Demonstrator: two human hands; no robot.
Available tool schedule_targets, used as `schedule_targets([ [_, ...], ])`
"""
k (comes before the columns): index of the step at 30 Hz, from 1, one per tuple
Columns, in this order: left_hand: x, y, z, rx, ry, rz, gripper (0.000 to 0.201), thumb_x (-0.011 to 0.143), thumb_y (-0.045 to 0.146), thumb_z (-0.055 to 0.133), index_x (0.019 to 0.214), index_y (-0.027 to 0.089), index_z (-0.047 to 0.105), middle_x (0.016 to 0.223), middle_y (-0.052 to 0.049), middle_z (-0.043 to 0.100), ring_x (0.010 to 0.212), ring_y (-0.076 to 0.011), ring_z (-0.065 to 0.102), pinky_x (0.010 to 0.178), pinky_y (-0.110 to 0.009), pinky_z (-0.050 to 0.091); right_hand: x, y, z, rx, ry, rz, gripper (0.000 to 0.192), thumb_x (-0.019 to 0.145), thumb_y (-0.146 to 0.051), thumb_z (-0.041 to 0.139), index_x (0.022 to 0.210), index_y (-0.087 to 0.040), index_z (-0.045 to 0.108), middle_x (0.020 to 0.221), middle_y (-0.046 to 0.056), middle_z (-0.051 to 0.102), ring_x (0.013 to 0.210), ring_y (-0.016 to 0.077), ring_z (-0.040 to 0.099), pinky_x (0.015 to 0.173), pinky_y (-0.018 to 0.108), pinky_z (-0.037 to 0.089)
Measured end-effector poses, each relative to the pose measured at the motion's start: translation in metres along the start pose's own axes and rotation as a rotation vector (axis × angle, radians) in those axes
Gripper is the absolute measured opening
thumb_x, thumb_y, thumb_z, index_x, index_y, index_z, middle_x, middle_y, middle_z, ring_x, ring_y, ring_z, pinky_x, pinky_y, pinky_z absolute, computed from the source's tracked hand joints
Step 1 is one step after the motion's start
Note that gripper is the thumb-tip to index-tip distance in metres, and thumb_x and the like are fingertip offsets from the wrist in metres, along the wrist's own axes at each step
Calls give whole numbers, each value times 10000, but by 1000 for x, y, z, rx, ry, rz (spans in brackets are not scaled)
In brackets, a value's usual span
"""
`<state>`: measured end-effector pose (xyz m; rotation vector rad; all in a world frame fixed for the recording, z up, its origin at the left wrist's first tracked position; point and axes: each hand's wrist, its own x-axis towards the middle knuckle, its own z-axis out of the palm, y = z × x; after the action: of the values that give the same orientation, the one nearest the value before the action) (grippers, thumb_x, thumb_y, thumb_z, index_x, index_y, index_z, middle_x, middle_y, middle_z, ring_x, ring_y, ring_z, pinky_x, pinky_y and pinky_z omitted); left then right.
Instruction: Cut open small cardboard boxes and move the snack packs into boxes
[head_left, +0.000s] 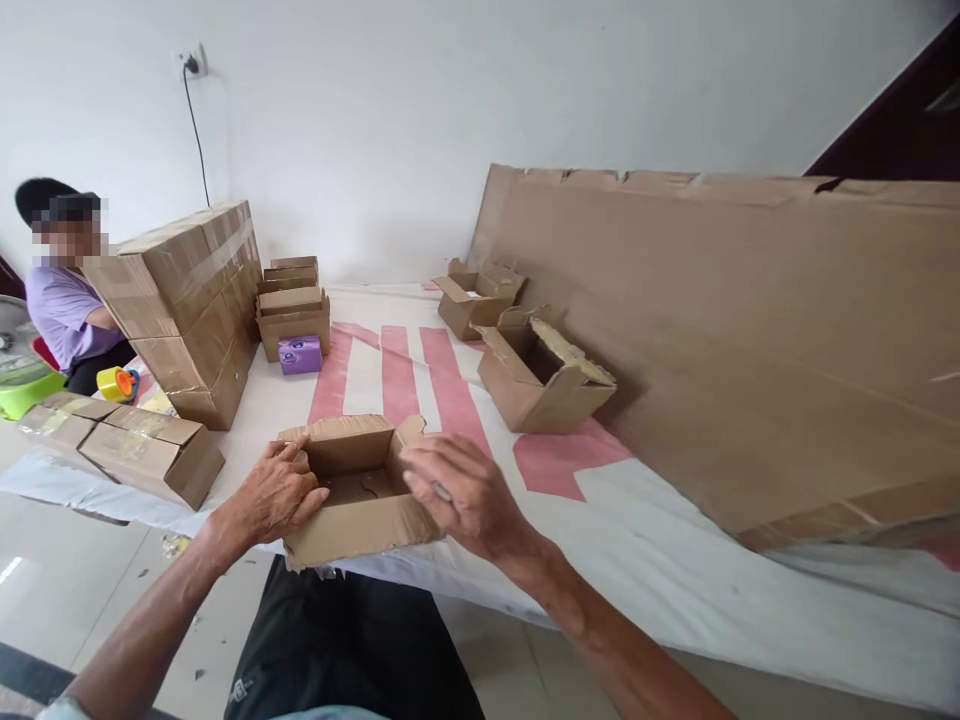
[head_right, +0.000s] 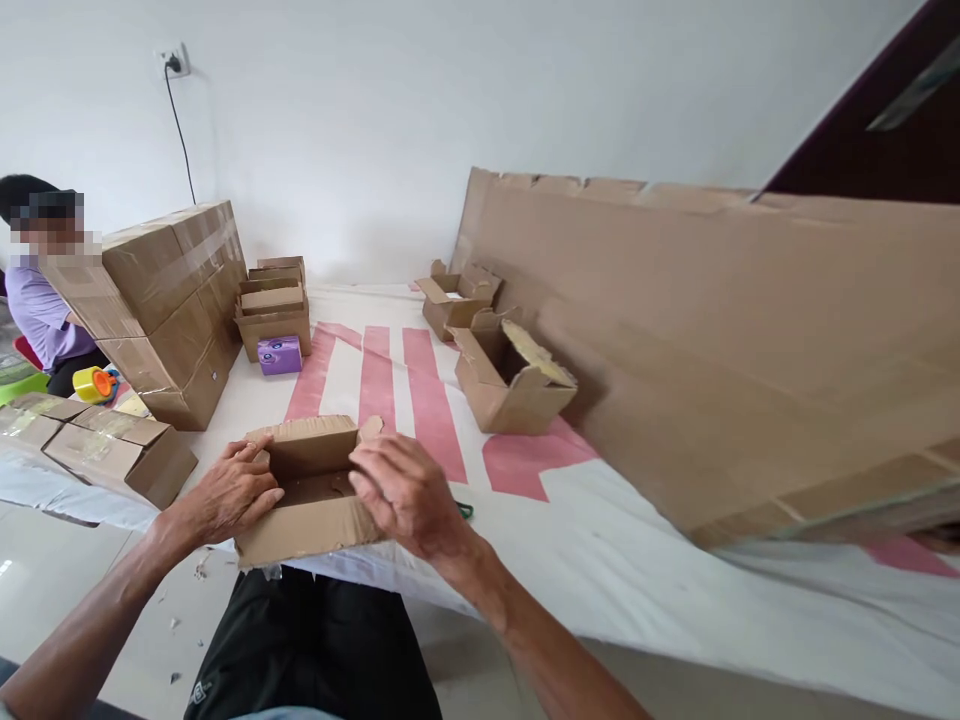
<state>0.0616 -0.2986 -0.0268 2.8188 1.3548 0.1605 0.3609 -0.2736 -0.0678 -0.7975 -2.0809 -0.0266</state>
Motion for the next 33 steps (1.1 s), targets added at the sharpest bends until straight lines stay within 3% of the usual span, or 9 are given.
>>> schedule_targets([
  [4, -15, -6, -5, -4, 124, -53, 371, 1048, 428, 569, 760, 241, 710, 883, -103, 752, 1489, -377, 536, 1195, -566, 433, 1, -7, 6, -90, -251, -119, 174, 1038, -238, 600, 1006, -217, 770, 954, 92, 783, 969, 269, 707, 939, 463, 582],
  [9, -49, -4, -11, -27, 310, -219, 290, 995, 484, 637, 822, 256, 688, 957, -106, 761, 1506, -409, 522, 1101, -541, 508, -13, 0, 7, -115, -298, -116, 80, 985, -236, 694, 1023, -207, 758, 990, 95, 774, 1032, 292, 693, 936, 469, 578],
  [13, -75, -1, 5, -2, 376, -302, 241, 965, 511, 666, 962, 273, 705, 1222, -116, 773, 1490, -423, 536, 1033, -535, 547, -21, -7, 4, -84, -316, -104, 86, 967, -240, 723, 1044, -214, 753, 1000, 93, 774, 1085, 308, 672, 973, 494, 562],
  [18, -92, 3, 34, -10, 366, -359, 692, 851, 673, 764, 1440, 354, 592, 1434, -143, 700, 1426, -438, 583, 1023, -559, 558, -32, -13, 6, -66, -283, -101, 108, 970, -237, 737, 1069, -197, 729, 984, 91, 761, 1085, 310, 660, 989, 487, 552],
  [22, -84, 12, 49, -8, 334, -363, 880, 833, 668, 787, 1589, 350, 468, 1447, -175, 660, 1307, -429, 647, 974, -535, 576, -36, -9, 19, -75, -254, -107, 63, 985, -196, 708, 1045, -214, 715, 968, 78, 758, 1053, 293, 674, 951, 466, 548],
  [24, -75, 15, 55, 12, 326, -389, 797, 831, 604, 814, 1533, 350, 535, 1477, -184, 620, 1268, -430, 658, 935, -529, 588, -34, -8, 27, -85, -233, -104, 52, 992, -187, 694, 1022, -225, 711, 950, 73, 751, 1037, 288, 681, 913, 451, 548],
  [28, -55, 3, 67, 36, 347, -451, 257, 860, 411, 815, 1078, 316, 719, 1506, -154, 574, 1162, -392, 698, 858, -507, 616, -26, -6, 39, -92, -135, -88, 155, 1005, -218, 674, 1153, -217, 717, 1083, 112, 757, 1081, 305, 684, 930, 473, 560],
  [30, -43, -16, 67, 28, 351, -485, 141, 875, 353, 793, 965, 301, 698, 1522, -128, 562, 1108, -360, 713, 846, -489, 625, -24, -2, 39, -92, -42, -38, 280, 1029, -244, 633, 1303, -213, 686, 1217, 144, 733, 1155, 320, 672, 987, 502, 563],
  [33, -18, -56, 59, 16, 314, -604, 158, 879, 330, 793, 988, 288, 685, 1573, -104, 527, 1119, -338, 709, 866, -458, 625, -31, 14, 34, -118, 64, 56, 327, 1058, -273, 580, 1373, -223, 655, 1267, 148, 708, 1176, 321, 666, 1015, 508, 563],
])
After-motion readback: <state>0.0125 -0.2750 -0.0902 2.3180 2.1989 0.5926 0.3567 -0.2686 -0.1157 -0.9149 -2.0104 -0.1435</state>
